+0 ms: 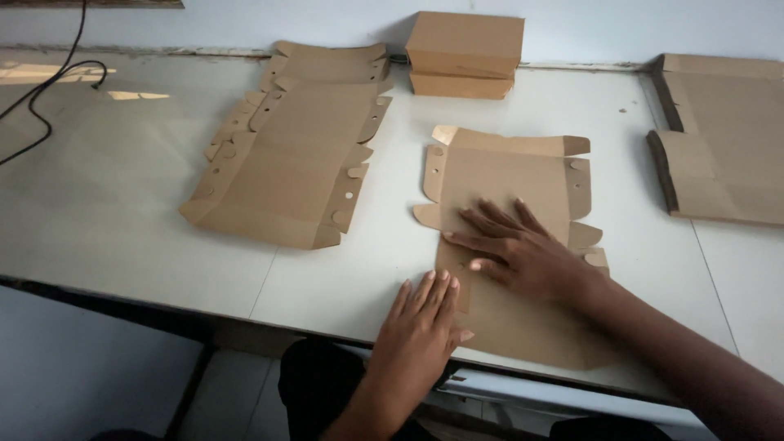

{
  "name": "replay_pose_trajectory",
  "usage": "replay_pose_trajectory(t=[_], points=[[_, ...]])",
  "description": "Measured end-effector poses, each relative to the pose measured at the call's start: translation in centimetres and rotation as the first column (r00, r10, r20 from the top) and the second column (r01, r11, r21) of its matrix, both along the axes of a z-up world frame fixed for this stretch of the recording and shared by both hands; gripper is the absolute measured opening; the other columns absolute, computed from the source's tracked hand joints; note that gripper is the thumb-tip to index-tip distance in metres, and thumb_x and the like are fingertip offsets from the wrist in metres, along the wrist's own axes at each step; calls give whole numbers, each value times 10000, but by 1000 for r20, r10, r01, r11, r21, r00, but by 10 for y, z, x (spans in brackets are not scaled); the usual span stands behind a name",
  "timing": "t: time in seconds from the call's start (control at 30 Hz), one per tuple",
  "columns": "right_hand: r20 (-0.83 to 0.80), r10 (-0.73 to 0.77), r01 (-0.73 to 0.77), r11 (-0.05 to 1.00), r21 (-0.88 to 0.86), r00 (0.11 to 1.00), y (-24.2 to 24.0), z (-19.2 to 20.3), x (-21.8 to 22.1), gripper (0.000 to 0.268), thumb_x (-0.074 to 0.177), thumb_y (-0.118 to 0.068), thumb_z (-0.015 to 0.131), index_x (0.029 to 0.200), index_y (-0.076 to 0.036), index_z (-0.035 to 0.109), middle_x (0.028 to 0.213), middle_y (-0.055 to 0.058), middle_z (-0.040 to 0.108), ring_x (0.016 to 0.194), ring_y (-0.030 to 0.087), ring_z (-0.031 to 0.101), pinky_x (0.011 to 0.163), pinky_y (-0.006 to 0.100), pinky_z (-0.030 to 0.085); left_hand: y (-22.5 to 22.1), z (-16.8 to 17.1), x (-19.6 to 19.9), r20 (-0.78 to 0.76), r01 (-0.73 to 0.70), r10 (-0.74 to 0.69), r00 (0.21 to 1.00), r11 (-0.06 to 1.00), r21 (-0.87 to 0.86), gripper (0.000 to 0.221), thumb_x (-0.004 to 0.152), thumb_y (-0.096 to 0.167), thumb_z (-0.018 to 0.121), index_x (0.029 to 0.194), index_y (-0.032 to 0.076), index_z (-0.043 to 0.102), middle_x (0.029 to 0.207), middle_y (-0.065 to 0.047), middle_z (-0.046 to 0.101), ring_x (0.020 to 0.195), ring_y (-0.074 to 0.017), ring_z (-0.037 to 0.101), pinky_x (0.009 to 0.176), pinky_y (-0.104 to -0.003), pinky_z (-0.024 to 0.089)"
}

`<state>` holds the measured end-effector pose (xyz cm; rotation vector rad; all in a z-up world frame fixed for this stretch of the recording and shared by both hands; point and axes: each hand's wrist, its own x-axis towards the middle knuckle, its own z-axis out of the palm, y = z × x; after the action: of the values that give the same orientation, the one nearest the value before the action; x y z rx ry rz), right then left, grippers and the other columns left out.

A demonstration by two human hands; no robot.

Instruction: The person folds a flat cardboard box blank along pre-scored lines, tucks side flaps into slots, and secures the box by interlocking tabs. The completed box is placed on a stack of finished boxes. The person then begins folding a second box blank.

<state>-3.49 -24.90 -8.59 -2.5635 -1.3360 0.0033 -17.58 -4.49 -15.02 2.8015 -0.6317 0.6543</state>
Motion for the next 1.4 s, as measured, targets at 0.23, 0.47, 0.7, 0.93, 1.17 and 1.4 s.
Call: replay_pose_trajectory(t=[0.23, 0.47, 0.7, 0.93, 1.17, 1.4], points=[[3, -74, 74, 997, -6, 997, 6, 3, -4, 577, 965, -650, 460, 1474, -392, 548, 1653, 57, 351, 1523, 394, 252, 1171, 747, 111, 42, 78, 57, -289, -59, 11, 957, 986, -157, 163, 923, 397, 664, 975, 242, 664, 847, -101, 732, 819, -402, 746, 693, -486, 570], [-46, -99, 100, 995, 26, 994, 8, 9, -7, 605, 959, -614, 511, 1502, -348, 524, 1616, 108, 411, 1514, 415, 289, 1179, 750, 102, 63, 77, 161, -490, -67, 122, 863, 989, 128, 681, 847, 417, 787, 1271, -54, 540, 1185, -240, 586, 1184, -427, 587, 918, -537, 556], [-47, -59, 64, 990, 123, 997, 6, 8, -6, 698, 936, -570, 611, 1495, -161, 525, 1566, 168, 476, 1481, 444, 351, 1164, 767, 147, 60, 77, 224, -727, 213, -130, 674, 977, 22, 281, 789, 198, 853, 1011, 70, 739, 1010, -163, 772, 1035, -423, 727, 914, -540, 558], [351, -66, 1, 984, 181, 934, 1, -12, -1, 580, 898, -665, 604, 1153, -153, 702, 1148, 72, 648, 1265, 328, 572, 1119, 633, 359, 38, 98, 194, -623, 240, -294, 725, 956, -171, 268, 844, 137, 803, 1100, 100, 734, 891, -87, 779, 866, -312, 754, 803, -490, 581], [-25, 119, -117, 989, 87, 993, 14, 15, -9, 582, 1065, -392, 438, 1533, -44, 430, 1579, 245, 368, 1495, 440, 294, 1196, 610, 203, 49, 58, 220, -500, 228, -268, 823, 964, -141, 326, 868, 260, 758, 1180, 283, 663, 1219, -56, 627, 1207, -378, 554, 1039, -607, 406], [-111, 70, -65, 997, 47, 991, 14, 14, -11, 598, 1075, -404, 377, 1592, -104, 361, 1644, 184, 327, 1544, 333, 241, 1244, 541, 131, 49, 41, 230, -533, 54, -184, 826, 967, -250, 369, 962, 489, 661, 1298, 394, 541, 1558, 17, 343, 1504, -361, 201, 1164, -691, 106]])
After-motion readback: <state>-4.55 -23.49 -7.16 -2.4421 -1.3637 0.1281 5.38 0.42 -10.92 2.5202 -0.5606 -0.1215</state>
